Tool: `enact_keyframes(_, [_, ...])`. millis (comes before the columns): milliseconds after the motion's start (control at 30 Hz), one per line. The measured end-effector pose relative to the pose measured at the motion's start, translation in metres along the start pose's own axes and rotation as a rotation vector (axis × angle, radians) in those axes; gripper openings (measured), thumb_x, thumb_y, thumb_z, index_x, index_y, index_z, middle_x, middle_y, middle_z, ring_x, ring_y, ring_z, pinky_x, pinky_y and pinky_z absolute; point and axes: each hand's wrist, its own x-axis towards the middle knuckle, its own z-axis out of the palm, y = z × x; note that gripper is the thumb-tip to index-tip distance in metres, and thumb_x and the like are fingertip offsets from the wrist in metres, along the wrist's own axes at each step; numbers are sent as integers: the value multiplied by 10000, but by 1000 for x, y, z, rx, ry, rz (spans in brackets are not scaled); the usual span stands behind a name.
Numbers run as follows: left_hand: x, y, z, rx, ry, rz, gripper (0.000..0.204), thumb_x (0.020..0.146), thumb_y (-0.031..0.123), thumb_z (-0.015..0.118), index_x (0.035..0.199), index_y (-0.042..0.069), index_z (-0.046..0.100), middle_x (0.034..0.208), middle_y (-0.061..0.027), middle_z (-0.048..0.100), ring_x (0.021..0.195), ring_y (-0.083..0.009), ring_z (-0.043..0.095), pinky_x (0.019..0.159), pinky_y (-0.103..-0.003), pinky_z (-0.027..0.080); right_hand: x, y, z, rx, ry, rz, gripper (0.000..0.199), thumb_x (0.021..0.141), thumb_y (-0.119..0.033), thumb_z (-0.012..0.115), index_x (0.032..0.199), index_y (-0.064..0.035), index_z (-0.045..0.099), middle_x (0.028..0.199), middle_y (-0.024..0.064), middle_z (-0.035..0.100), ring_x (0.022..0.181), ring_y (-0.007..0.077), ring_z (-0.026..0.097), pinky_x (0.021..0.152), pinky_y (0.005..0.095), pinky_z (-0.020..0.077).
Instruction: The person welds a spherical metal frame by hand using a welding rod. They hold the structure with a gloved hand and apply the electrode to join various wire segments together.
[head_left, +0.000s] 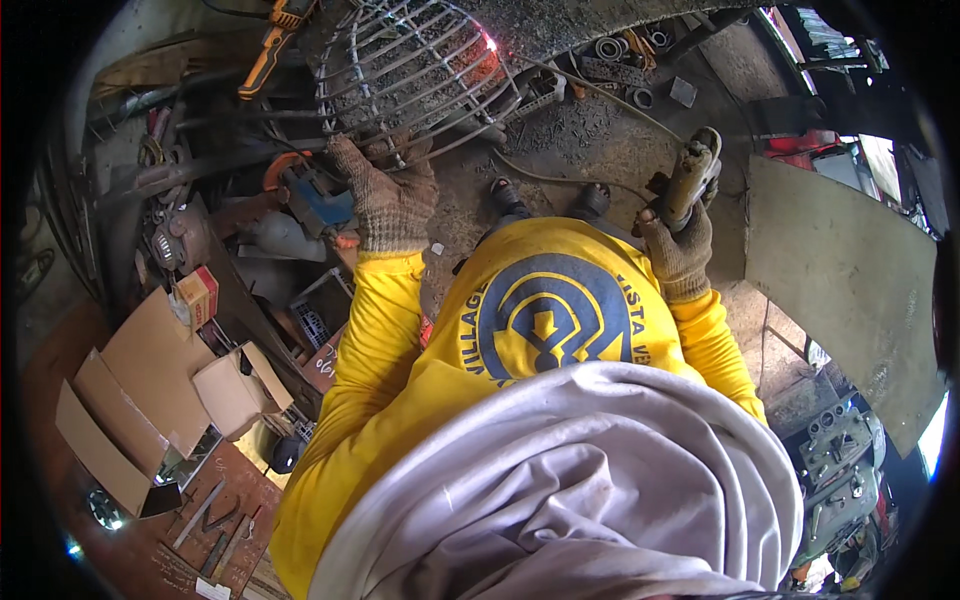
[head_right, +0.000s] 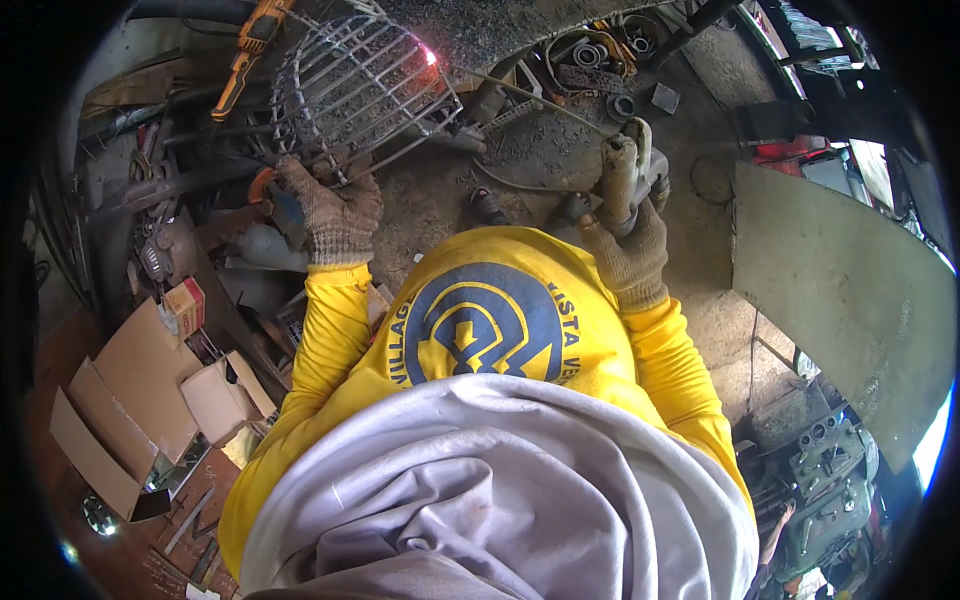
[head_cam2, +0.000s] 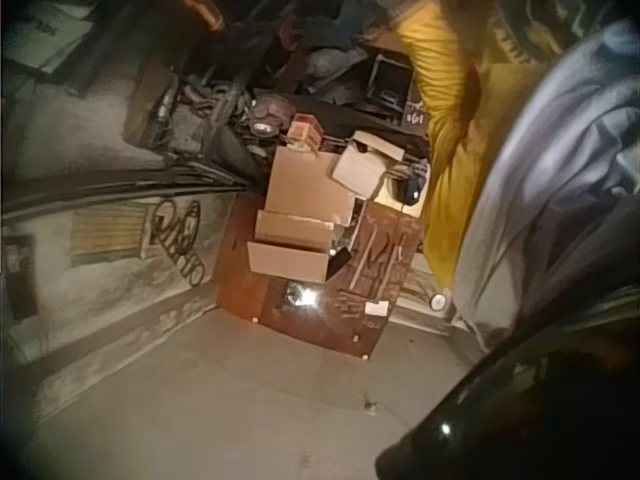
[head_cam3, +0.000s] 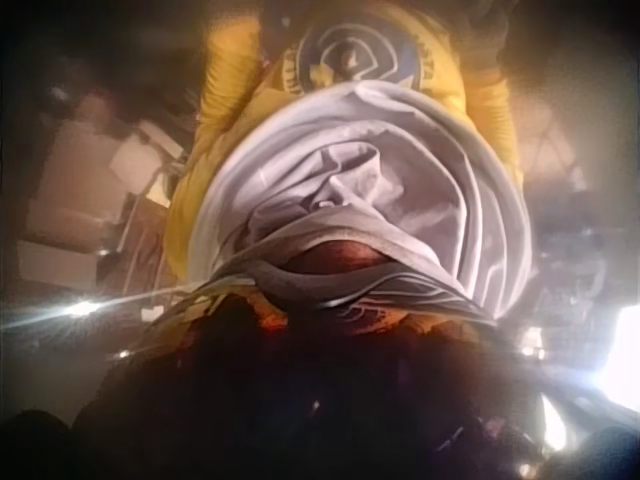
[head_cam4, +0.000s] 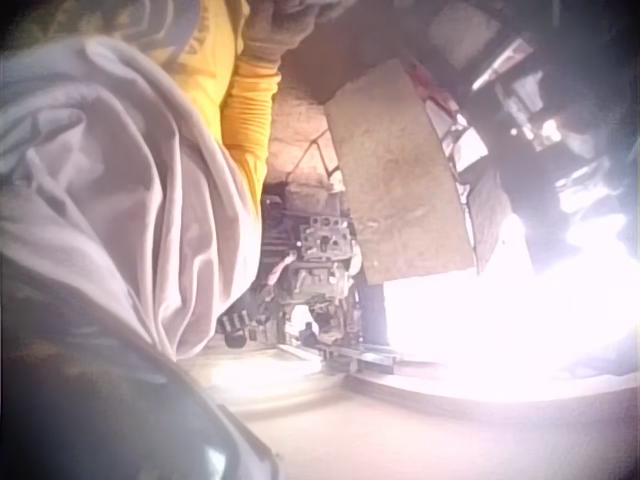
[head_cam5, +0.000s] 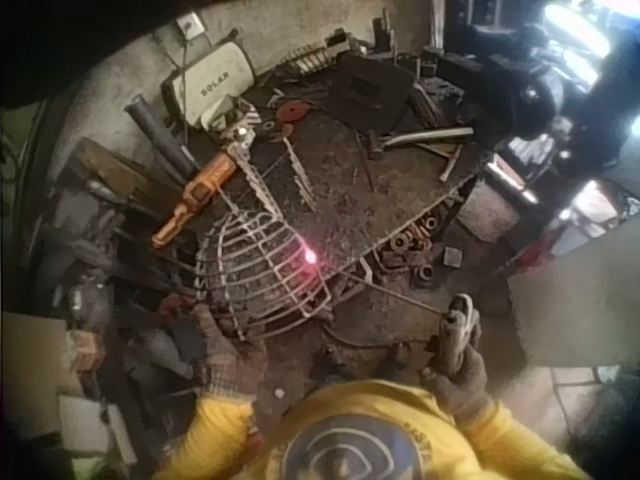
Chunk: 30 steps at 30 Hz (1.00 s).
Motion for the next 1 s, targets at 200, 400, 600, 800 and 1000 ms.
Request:
enact_keyframes(200, [3, 2, 11, 15, 0, 5, 403, 862, 524, 645, 1021, 155, 615, 868, 3, 664, 739, -194, 648, 742, -447, 610, 3, 6, 4, 5, 8, -27, 456, 837, -119, 704, 1235, 32, 539, 872, 54, 644, 693, 125, 618, 662, 250, 512])
enact_keyframes(400, [-1, 11, 0, 29, -163, -131, 407, 904, 435, 637, 1186, 147, 584, 1115, -48, 671, 936, -234, 679, 796, -486, 608, -1, 8, 6, -17, 15, -36, 460, 830, -122, 715, 1230, 29, 545, 876, 49, 643, 700, 129, 620, 676, 253, 518])
enact_keyframes(600, [1, 13, -4, 33, -169, -184, 433, 922, 397, 624, 1262, 139, 550, 1211, -91, 638, 1011, -268, 663, 786, -471, 614, -2, 5, 10, 6, 80, 8, 435, 764, -184, 764, 1118, 20, 615, 860, 99, 693, 777, 192, 655, 776, 301, 500])
enact_keyframes(800, [-6, 13, 6, 123, -24, -159, 456, 903, 441, 640, 1233, 139, 553, 1162, -83, 643, 976, -259, 663, 778, -466, 612, 1, 0, 11, -90, -2, -122, 420, 821, -121, 708, 1190, 31, 577, 874, 49, 658, 749, 135, 621, 735, 268, 502])
enact_keyframes(1000, [-2, 15, 7, 173, -10, -140, 468, 888, 467, 653, 1201, 133, 556, 1108, -70, 644, 897, -243, 663, 746, -475, 613, 6, -2, 15, -53, -7, -76, 420, 818, -123, 702, 1189, 32, 579, 904, 59, 663, 775, 133, 619, 753, 268, 500])
